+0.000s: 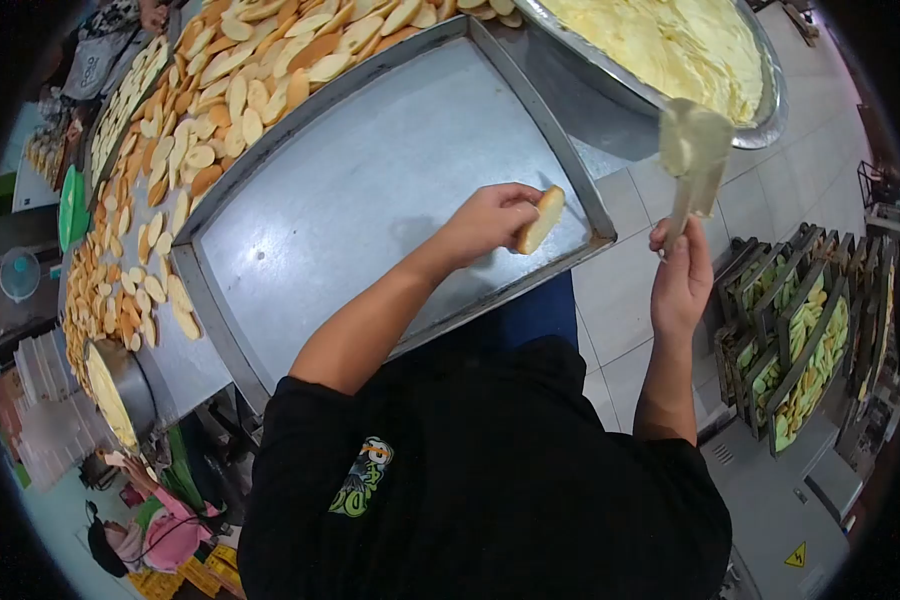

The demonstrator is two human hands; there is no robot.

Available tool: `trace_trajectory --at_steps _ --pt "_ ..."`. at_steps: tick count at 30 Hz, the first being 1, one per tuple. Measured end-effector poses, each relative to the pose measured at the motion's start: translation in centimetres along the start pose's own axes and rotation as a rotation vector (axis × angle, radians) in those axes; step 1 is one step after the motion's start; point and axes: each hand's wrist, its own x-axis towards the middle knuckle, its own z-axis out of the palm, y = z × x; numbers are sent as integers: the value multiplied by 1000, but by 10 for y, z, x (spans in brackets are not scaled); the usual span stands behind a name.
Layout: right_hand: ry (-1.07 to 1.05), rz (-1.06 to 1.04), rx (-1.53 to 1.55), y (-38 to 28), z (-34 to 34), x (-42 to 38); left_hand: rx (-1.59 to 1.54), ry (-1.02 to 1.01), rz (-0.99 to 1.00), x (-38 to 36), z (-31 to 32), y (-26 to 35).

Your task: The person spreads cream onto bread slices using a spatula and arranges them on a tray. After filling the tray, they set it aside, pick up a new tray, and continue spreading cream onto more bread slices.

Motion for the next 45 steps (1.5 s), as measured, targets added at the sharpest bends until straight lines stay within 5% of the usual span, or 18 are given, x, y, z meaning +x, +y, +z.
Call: trace_trajectory --at_steps 3,7,13,19,24,27,32,38,43,45 --pt "62 17 55 5 -10 0 369 -8 107 12 6 -4" --pt "60 75 59 13 -17 4 359 85 160 13 16 -11" --pt "36 138 21 7 11 15 754 116 352 15 3 -4" --pt "-37 143 24 10 14 11 361 -34 281 -3 15 -5" --pt "-71 135 0 14 13 9 280 99 418 -37 -24 12" --pt "-87 162 -69 19 21 14 440 263 687 -47 -95 23" --pt "-75 190 -85 12 39 9 336 773 664 -46 -190 86" --pt "-143 272 -165 5 38 6 897 1152 302 16 -313 142" --pt "-67 338 -128 -4 41 -5 1183 1245 56 45 -337 148" --pt "-43 329 -126 -3 37 -7 1375 1294 219 43 -336 147"
